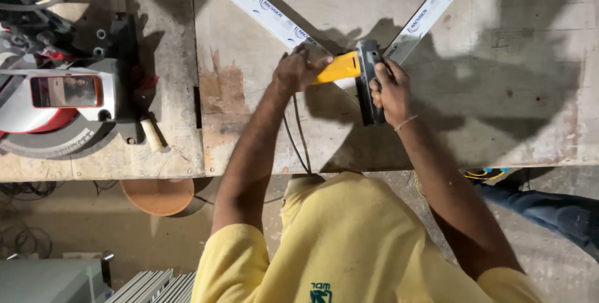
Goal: Assembling window frames using a pneumatic stapler.
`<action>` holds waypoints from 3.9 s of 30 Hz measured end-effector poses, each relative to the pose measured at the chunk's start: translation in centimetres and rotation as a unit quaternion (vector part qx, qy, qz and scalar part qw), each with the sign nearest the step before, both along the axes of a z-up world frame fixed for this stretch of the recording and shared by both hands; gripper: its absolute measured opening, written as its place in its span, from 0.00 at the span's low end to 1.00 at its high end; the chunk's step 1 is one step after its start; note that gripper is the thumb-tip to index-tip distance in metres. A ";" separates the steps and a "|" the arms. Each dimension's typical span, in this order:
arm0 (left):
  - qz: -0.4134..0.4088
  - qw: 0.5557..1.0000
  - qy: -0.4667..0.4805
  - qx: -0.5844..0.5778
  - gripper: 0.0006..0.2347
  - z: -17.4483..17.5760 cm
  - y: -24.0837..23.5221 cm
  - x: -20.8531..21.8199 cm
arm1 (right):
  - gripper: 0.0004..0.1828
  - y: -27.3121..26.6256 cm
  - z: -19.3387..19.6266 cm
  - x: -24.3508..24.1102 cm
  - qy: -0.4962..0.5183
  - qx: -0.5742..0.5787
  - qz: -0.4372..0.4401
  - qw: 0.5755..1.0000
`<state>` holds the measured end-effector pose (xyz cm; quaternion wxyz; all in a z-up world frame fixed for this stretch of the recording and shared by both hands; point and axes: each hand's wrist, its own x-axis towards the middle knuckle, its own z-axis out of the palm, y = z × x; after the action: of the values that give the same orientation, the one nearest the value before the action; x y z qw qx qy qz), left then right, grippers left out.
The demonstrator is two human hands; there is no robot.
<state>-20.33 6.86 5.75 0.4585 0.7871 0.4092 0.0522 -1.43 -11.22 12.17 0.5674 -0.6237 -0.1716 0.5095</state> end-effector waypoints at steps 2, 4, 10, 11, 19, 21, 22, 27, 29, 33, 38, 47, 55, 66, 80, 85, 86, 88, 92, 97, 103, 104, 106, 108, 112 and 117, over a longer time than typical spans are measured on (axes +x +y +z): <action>-0.027 0.996 0.015 0.085 0.46 -3.5 -0.1 0.1 | 0.19 -1.3 -0.6 -0.1 0.006 0.001 0.002 1.000; -0.058 0.983 0.028 0.171 0.49 -4.1 -0.7 0.6 | 0.20 -2.2 -1.2 -0.1 0.009 0.003 0.001 1.000; -0.116 0.968 0.207 0.086 0.49 2.7 -2.5 1.9 | 0.21 -2.4 -2.4 -0.6 0.024 -0.004 -0.022 0.999; -0.120 0.966 0.212 0.086 0.46 4.2 -3.0 2.2 | 0.22 -2.7 -2.6 -0.6 0.021 -0.003 -0.023 1.000; -0.253 0.931 0.189 0.181 0.28 0.0 -7.9 6.0 | 0.23 -2.6 -2.0 -0.5 0.014 -0.013 -0.016 1.000; -0.203 0.922 0.165 0.285 0.23 -3.2 -9.1 6.2 | 0.23 -2.5 -2.1 -0.6 0.018 -0.005 -0.014 1.000; -0.198 0.923 0.166 0.284 0.23 -3.5 -9.8 5.8 | 0.23 -2.5 -2.2 -0.6 0.017 -0.005 -0.008 1.000; -0.204 0.939 0.056 0.272 0.23 0.6 -14.4 1.8 | 0.21 -2.4 -1.9 -0.7 0.006 -0.010 -0.018 1.000; -0.191 0.953 0.043 0.232 0.23 1.4 -15.1 1.3 | 0.20 -2.2 -1.5 -0.5 0.003 -0.010 -0.007 1.000; -0.122 0.941 0.016 0.316 0.25 -1.5 -13.4 2.9 | 0.18 -2.3 -2.3 -0.3 0.000 -0.009 -0.001 1.000; -0.123 0.949 0.099 0.272 0.16 -0.6 -8.0 5.9 | 0.18 -2.5 -2.0 -0.5 -0.002 -0.013 0.002 1.000; -0.212 0.935 0.087 0.273 0.28 1.0 -13.2 2.4 | 0.22 -2.2 -1.2 -1.0 -0.007 -0.015 -0.002 1.000; -0.194 0.939 0.072 0.273 0.25 0.5 -12.0 3.3 | 0.19 -2.2 -1.7 -0.8 -0.014 -0.016 -0.004 1.000; -0.215 0.945 0.083 0.230 0.27 1.3 -13.4 2.5 | 0.21 -2.5 -1.5 -0.8 -0.015 -0.018 -0.004 1.000; -0.188 0.939 0.150 0.244 0.18 -0.4 -8.2 6.3 | 0.18 -2.6 -1.6 -0.7 -0.014 -0.011 0.000 1.000; -0.188 0.941 0.062 0.275 0.21 -0.7 -14.1 2.7 | 0.20 -2.3 -0.3 -1.4 -0.020 -0.015 0.002 1.000; -0.205 0.943 0.067 0.252 0.22 -0.4 -14.8 2.1 | 0.19 -2.3 -0.3 -1.5 -0.022 -0.014 0.003 1.000; -0.223 0.945 0.070 0.230 0.22 0.3 -15.1 1.8 | 0.18 -2.3 -0.5 -1.3 -0.024 -0.012 0.002 1.000; -0.209 0.951 0.098 0.205 0.21 1.4 -11.8 3.5 | 0.16 -2.4 -1.0 -1.2 -0.023 -0.021 -0.003 1.000; -0.176 0.951 0.141 0.209 0.18 1.5 -7.2 6.0 | 0.15 -2.5 -1.2 -1.0 -0.022 -0.024 -0.007 0.999; -0.226 0.947 0.115 0.197 0.25 2.9 -11.5 3.1 | 0.16 -2.3 -0.5 -1.4 -0.033 -0.022 -0.007 0.999; -0.238 0.944 0.106 0.203 0.27 2.8 -12.6 2.4 | 0.16 -2.3 -0.5 -1.6 -0.032 -0.025 -0.011 0.999; -0.253 0.939 0.097 0.210 0.28 2.8 -13.4 1.7 | 0.16 -2.3 -0.8 -1.6 -0.030 -0.027 -0.020 0.999; -0.303 0.927 0.118 0.188 0.33 3.0 -13.3 1.6 | 0.18 -2.6 -1.4 -1.3 -0.023 -0.032 -0.026 0.999; -0.228 0.944 0.122 0.206 0.34 4.8 -7.6 3.2 | 0.19 -3.9 0.6 -3.9 -0.076 -0.027 -0.018 0.997; -0.321 0.912 0.235 0.101 0.39 5.7 -1.0 1.3 | 0.22 -10.1 2.6 -4.1 -0.110 -0.048 -0.067 0.990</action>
<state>-18.99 5.87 11.45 0.2595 0.9077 0.2232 -0.2427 -5.55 -21.32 14.78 0.5475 -0.7126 -0.1662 0.4061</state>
